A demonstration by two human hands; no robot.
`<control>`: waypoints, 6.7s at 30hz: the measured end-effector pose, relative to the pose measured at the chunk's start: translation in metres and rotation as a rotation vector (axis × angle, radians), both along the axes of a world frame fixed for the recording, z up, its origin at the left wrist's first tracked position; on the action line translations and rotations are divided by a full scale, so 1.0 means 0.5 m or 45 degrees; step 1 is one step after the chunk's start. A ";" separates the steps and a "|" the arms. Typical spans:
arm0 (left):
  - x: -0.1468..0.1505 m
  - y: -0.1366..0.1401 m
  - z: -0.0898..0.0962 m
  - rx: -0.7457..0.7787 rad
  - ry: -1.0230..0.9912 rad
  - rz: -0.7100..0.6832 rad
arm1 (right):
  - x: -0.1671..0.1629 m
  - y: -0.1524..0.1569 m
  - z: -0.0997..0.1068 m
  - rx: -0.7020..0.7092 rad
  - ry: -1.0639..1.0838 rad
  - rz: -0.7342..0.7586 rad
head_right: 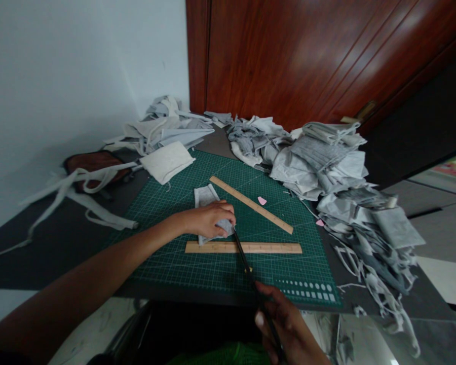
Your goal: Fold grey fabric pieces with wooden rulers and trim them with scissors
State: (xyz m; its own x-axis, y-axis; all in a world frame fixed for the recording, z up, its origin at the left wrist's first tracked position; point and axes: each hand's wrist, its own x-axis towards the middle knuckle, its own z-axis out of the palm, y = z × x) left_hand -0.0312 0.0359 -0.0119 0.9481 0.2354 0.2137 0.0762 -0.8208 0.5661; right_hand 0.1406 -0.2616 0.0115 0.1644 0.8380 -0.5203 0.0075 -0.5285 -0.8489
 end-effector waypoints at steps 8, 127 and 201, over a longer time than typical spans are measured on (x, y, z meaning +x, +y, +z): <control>-0.001 0.003 -0.003 -0.024 0.010 -0.002 | -0.002 -0.006 -0.003 -0.015 0.025 -0.071; -0.001 -0.003 0.004 0.064 0.029 0.095 | -0.053 0.051 0.015 0.038 0.117 -0.175; -0.004 0.007 0.013 0.172 0.055 0.101 | -0.054 0.055 0.026 0.052 -0.073 -0.042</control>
